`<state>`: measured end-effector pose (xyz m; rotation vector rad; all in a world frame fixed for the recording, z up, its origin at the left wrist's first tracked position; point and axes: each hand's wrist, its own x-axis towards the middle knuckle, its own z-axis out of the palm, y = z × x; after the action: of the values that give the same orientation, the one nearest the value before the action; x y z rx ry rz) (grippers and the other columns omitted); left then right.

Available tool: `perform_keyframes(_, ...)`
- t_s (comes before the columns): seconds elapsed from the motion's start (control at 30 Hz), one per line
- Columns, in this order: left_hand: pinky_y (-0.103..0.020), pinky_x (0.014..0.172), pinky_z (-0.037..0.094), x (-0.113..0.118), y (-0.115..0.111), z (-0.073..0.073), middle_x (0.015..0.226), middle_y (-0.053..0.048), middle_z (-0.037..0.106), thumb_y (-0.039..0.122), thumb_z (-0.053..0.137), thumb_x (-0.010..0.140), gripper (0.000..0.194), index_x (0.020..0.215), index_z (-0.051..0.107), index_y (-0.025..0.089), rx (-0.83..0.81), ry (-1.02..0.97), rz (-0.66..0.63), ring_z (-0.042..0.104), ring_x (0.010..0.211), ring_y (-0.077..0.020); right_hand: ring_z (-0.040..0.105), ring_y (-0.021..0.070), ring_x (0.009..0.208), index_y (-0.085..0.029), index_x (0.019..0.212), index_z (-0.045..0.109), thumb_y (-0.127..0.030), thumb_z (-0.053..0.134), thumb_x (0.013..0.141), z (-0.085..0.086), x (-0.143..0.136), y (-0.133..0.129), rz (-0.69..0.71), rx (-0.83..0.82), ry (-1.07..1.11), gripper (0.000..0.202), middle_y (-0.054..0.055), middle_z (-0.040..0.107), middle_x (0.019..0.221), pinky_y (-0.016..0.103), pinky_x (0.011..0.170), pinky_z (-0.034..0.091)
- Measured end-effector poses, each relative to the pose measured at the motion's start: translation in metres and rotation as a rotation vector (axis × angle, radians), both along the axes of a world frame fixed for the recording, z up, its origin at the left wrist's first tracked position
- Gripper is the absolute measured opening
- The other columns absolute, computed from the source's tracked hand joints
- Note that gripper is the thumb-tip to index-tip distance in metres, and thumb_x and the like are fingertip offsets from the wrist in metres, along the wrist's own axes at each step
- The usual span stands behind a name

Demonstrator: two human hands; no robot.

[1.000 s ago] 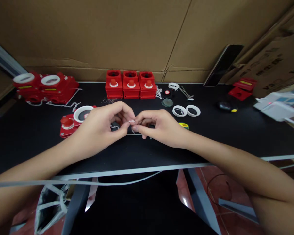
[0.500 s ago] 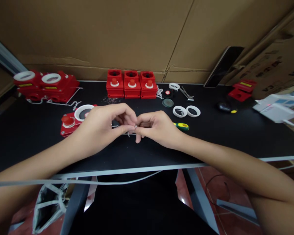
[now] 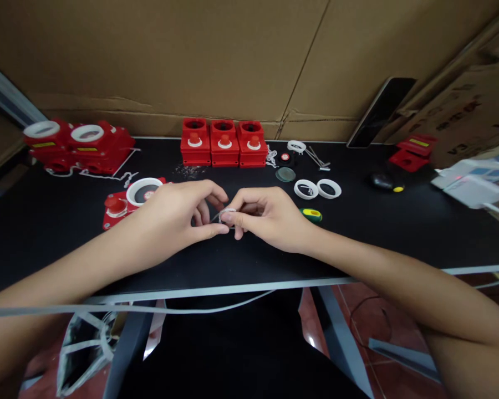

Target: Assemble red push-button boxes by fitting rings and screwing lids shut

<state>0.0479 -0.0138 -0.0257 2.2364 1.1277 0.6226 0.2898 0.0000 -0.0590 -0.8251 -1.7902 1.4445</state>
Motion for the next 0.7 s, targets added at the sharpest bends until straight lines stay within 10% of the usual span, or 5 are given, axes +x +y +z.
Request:
perform_keyframes(0.37, -0.030, 0.069, 0.053, 0.000, 0.000, -0.004, 0.085, -0.001, 0.077, 0.026, 0.058, 0.101, 0.019, 0.104, 0.077, 0.022, 0.193, 0.156, -0.040, 0.071, 0.070, -0.0191, 0.077, 0.0156, 0.068, -0.019, 0.091, 0.077, -0.057, 0.079, 0.107, 0.004, 0.008, 0.008, 0.010, 0.112, -0.078, 0.041, 0.002, 0.081, 0.081, 0.028, 0.069, 0.058)
perform_keyframes(0.7, -0.034, 0.085, 0.059, 0.000, -0.005, -0.001, 0.105, -0.008, 0.078, 0.030, 0.048, 0.112, 0.039, 0.098, 0.083, 0.021, 0.304, 0.297, -0.081, 0.073, 0.082, -0.0223, 0.073, 0.0135, 0.066, -0.019, 0.095, 0.080, -0.030, 0.071, 0.111, 0.003, 0.013, 0.014, -0.097, 0.408, -0.159, 0.021, 0.002, 0.079, 0.090, 0.027, 0.067, 0.056)
